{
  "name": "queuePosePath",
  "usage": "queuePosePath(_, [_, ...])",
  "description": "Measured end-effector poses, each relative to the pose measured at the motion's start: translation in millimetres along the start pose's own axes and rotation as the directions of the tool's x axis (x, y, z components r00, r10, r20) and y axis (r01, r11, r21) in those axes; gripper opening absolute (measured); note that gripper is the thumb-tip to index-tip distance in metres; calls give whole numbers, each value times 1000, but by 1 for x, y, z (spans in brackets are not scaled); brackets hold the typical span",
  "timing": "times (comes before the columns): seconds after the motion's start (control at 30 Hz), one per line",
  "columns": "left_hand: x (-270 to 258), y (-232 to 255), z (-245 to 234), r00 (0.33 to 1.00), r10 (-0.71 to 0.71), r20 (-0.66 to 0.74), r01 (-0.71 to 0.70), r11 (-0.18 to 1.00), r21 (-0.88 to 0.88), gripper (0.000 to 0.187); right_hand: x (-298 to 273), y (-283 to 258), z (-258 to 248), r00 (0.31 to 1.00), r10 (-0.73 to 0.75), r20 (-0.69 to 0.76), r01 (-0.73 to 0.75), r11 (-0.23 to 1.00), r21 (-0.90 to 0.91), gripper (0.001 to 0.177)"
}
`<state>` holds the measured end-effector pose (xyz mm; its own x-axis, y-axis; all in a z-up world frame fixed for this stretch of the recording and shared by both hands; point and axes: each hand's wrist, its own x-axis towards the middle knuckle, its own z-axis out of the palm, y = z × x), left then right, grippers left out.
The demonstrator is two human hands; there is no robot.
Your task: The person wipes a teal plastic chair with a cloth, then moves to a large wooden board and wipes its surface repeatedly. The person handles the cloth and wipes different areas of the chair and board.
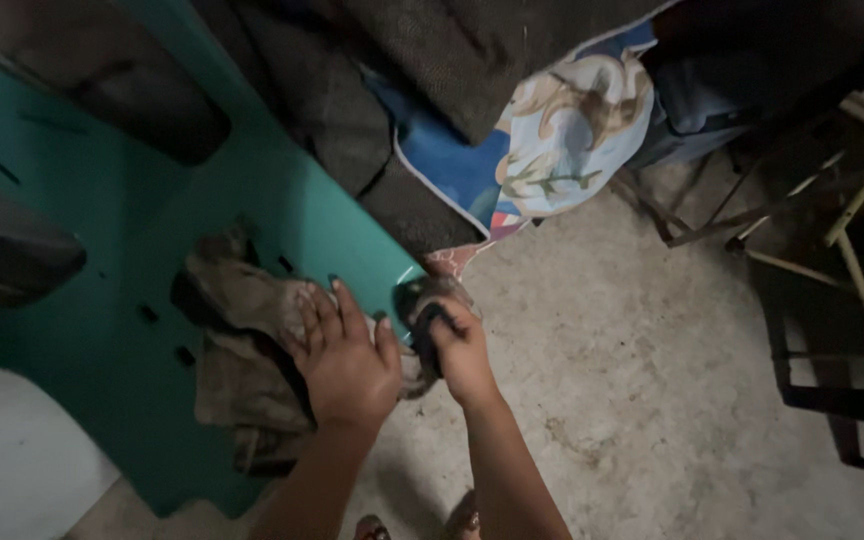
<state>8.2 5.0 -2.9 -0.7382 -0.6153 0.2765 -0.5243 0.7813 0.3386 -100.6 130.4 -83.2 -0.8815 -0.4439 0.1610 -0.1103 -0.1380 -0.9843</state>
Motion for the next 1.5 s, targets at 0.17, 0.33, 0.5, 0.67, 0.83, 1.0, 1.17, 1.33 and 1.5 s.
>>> queuePosePath(0.17, [9,2,3,997,11,-71,-14,999,-43,72,41,48,-8,980,192,-56,-192,981,15,21])
queuePosePath(0.33, [13,0,7,999,11,-35,-11,1000,14,73,36,-6,4,971,232,-62,-235,970,-55,21])
queuePosePath(0.5, [11,-4,5,1000,18,16,-18,999,31,76,8,-81,19,995,-59,83,76,974,-215,19])
queuePosePath(0.67, [-21,-28,-12,994,99,-56,-103,992,-73,78,-22,-80,56,947,-320,-24,262,817,-514,25])
queuePosePath(0.83, [-83,-91,-31,991,71,-113,-83,991,-105,72,-68,-35,91,913,-184,-364,38,927,-373,46])
queuePosePath(1.0, [-118,-151,-38,992,49,-115,-54,998,-42,72,-149,7,151,945,-191,-266,114,953,-280,50])
queuePosePath(1.17, [-139,-176,-29,956,100,-277,-147,977,-153,64,-178,5,161,958,95,-269,-139,979,-152,41])
queuePosePath(1.33, [-144,-177,-10,866,-235,-442,125,956,-265,54,-151,-39,130,965,-127,-230,123,992,-34,32])
queuePosePath(1.5, [-140,-194,7,784,-470,-404,137,768,-626,66,-93,-92,154,863,-465,199,449,521,-726,38])
